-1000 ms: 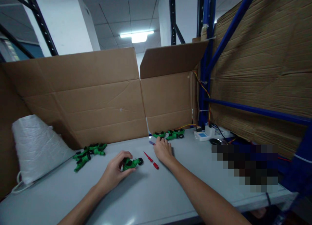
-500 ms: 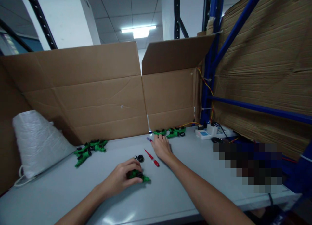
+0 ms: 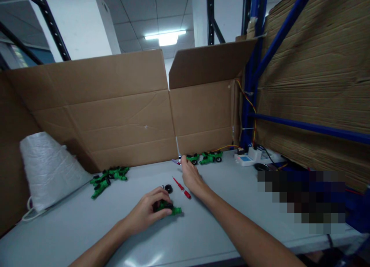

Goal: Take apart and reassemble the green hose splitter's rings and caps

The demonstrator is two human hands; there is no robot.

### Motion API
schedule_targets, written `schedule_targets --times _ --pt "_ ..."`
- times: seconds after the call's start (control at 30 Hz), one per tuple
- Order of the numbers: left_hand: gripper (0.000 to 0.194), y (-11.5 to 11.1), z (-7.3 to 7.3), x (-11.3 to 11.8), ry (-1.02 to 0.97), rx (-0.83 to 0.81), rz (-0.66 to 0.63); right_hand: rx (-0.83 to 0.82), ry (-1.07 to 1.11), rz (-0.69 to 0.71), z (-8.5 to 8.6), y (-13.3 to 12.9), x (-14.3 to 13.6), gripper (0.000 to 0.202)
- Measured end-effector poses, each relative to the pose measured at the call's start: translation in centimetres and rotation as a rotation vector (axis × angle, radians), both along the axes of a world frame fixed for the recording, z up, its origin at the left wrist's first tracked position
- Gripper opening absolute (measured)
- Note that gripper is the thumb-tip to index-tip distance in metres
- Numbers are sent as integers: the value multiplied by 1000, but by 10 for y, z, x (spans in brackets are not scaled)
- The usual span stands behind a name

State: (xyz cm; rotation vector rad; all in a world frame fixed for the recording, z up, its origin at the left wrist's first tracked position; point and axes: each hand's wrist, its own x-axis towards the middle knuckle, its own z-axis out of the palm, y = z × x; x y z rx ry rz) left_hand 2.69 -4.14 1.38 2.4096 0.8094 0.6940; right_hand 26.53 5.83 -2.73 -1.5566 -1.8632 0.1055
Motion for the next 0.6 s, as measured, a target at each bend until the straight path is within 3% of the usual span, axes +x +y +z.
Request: schedule_targets --times 0.13,0.23,0.43,0.6 --pt "22 1 0 -2 12 17 20 98 363 112 18 -14 -12 27" --pt "24 2 0 -3 3 14 43 91 516 181 31 -25 -22 18" --pt "27 1 2 -3 18 6 46 62 737 295 37 -33 -31 36" --pt "27 0 3 -2 29 1 47 82 807 317 35 -38 -39 39"
